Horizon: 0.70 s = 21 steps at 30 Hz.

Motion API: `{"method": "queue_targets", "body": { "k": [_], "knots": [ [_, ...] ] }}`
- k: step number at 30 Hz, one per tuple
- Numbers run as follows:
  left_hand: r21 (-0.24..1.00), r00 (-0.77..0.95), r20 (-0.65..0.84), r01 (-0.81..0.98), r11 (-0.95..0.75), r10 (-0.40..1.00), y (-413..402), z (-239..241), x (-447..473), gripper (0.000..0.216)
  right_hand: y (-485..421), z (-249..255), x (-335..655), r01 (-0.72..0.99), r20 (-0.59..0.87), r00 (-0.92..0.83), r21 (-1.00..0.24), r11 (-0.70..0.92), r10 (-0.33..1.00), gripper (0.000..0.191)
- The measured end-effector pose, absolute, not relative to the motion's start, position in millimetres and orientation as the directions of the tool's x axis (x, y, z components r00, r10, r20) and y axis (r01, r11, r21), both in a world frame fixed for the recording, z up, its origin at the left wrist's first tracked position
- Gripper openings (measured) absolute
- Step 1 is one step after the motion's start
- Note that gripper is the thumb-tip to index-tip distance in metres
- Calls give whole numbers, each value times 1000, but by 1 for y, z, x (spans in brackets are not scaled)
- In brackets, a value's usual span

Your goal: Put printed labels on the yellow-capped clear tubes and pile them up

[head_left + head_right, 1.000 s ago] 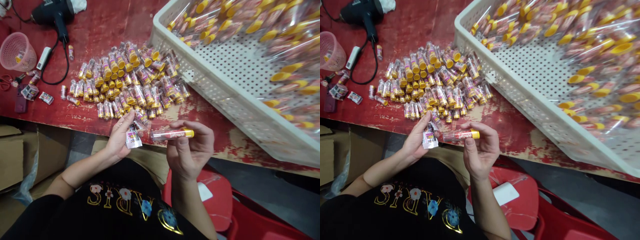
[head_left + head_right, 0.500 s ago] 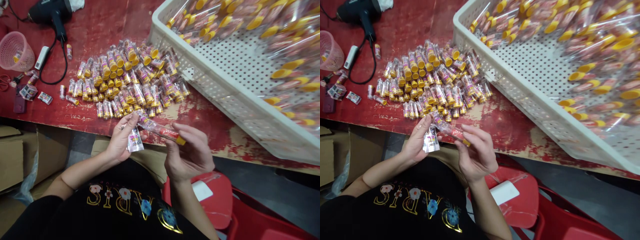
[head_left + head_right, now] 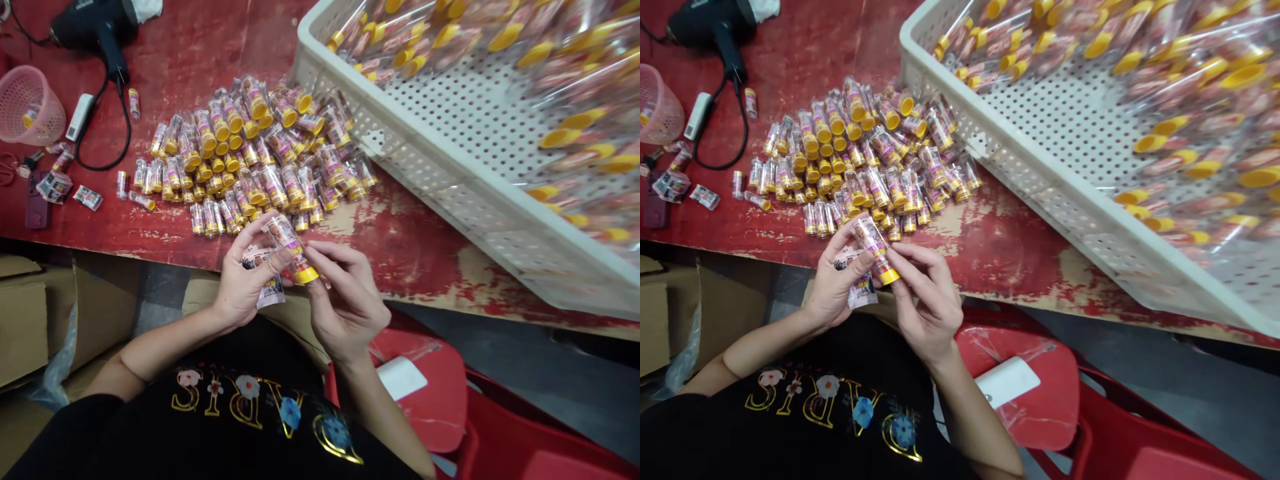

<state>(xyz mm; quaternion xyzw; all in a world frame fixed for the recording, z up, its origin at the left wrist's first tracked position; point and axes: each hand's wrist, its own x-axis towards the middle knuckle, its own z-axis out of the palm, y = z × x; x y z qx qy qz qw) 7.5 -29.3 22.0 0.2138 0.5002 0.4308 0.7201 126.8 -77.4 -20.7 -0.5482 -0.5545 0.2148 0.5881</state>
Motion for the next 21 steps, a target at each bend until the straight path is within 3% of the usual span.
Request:
{"method": "queue_targets", "body": {
  "k": [8, 21],
  "knots": [
    [710, 137, -575, -406, 575, 807, -35, 24, 7, 67, -73, -19, 122, 369, 441, 426, -882, 293, 790, 45],
    [739, 183, -514, -400, 541, 838, -33, 18, 5, 70, -69, -24, 120, 369, 477, 438, -868, 332, 762, 52]
  ]
}}
